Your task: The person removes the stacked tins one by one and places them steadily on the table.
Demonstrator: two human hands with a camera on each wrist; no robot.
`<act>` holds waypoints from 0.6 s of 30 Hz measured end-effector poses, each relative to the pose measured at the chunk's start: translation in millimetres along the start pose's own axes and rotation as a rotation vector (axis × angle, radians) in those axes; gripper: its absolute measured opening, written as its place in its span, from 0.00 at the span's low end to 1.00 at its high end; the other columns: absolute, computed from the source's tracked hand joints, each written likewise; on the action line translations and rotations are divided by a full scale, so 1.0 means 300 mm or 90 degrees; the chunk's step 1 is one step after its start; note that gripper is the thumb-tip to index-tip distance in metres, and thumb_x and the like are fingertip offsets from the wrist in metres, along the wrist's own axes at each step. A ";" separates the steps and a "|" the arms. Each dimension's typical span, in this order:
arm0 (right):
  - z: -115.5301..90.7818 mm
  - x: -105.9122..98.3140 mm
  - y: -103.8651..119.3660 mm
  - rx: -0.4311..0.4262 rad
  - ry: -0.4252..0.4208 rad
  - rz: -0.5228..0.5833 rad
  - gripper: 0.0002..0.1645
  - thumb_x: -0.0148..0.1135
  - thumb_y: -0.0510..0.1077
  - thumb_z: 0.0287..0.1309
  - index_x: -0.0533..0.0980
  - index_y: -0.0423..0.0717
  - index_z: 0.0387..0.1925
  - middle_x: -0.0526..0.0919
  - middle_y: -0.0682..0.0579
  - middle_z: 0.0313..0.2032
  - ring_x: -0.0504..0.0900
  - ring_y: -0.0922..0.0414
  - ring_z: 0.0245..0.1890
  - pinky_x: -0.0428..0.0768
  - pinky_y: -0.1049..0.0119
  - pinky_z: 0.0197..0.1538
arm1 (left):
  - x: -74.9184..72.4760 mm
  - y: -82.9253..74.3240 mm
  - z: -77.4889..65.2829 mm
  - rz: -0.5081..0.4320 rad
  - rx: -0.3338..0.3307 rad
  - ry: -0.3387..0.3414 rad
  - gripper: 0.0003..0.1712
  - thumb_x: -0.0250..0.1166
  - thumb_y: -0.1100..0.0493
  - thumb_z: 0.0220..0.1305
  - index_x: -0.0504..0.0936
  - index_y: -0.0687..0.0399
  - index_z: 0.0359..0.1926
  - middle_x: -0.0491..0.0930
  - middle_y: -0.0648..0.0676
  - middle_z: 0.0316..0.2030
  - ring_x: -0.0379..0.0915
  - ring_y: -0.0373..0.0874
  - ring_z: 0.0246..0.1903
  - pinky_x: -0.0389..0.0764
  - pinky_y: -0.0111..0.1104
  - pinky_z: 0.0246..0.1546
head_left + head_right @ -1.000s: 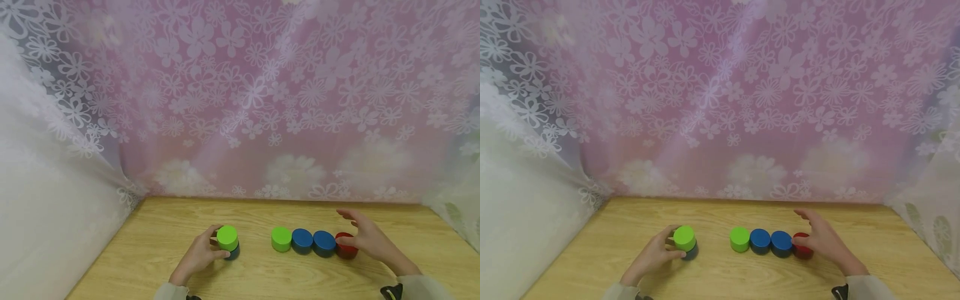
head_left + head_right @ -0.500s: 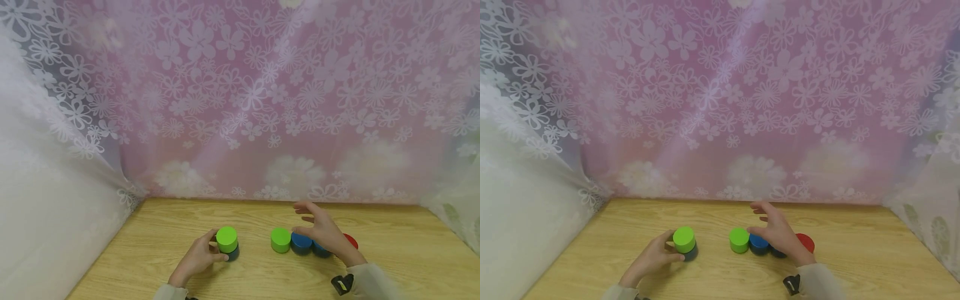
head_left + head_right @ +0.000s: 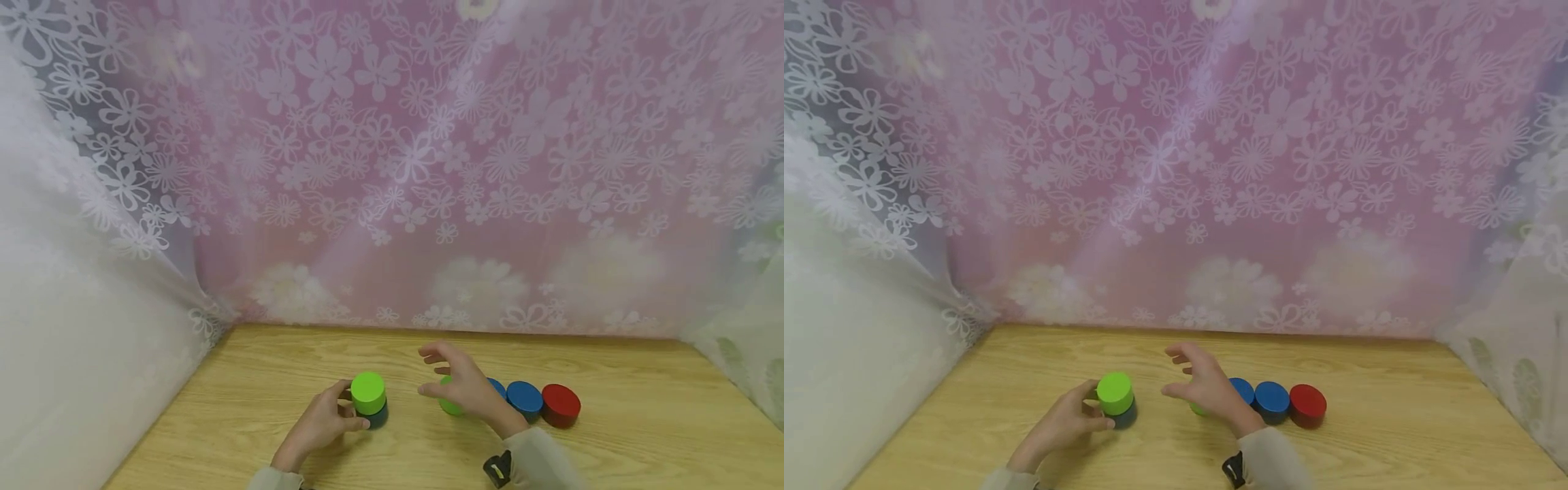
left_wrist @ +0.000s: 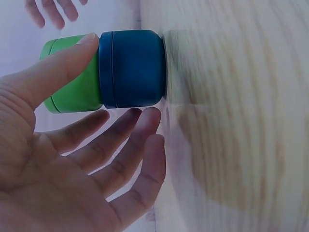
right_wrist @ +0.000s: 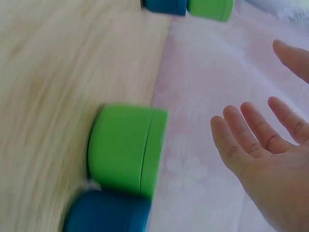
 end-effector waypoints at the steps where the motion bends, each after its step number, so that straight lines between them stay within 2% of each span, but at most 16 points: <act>1: 0.005 0.014 0.003 -0.001 0.003 0.006 0.32 0.72 0.37 0.59 0.71 0.30 0.61 0.75 0.33 0.59 0.74 0.33 0.57 0.75 0.38 0.57 | 0.000 0.001 -0.002 -0.002 0.000 0.000 0.41 0.78 0.63 0.55 0.68 0.75 0.65 0.77 0.68 0.53 0.80 0.57 0.45 0.82 0.52 0.46; 10: 0.043 0.114 0.016 0.008 0.024 0.023 0.32 0.73 0.35 0.56 0.72 0.31 0.60 0.76 0.36 0.57 0.75 0.35 0.56 0.76 0.39 0.57 | -0.007 0.006 -0.009 -0.030 -0.006 0.009 0.42 0.77 0.65 0.56 0.67 0.74 0.67 0.77 0.67 0.52 0.80 0.60 0.47 0.83 0.51 0.45; 18: 0.067 0.173 0.016 0.032 0.048 0.053 0.32 0.73 0.35 0.55 0.72 0.34 0.60 0.76 0.39 0.58 0.75 0.35 0.58 0.75 0.40 0.58 | -0.004 -0.001 -0.003 -0.051 -0.024 0.027 0.41 0.76 0.65 0.58 0.66 0.76 0.66 0.77 0.67 0.52 0.81 0.63 0.47 0.84 0.51 0.42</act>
Point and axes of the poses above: each hand's wrist, its own z-axis towards the middle knuckle, its own x-axis out of the palm, y = z × x, the point moved 2 cm from there along z, towards the middle knuckle
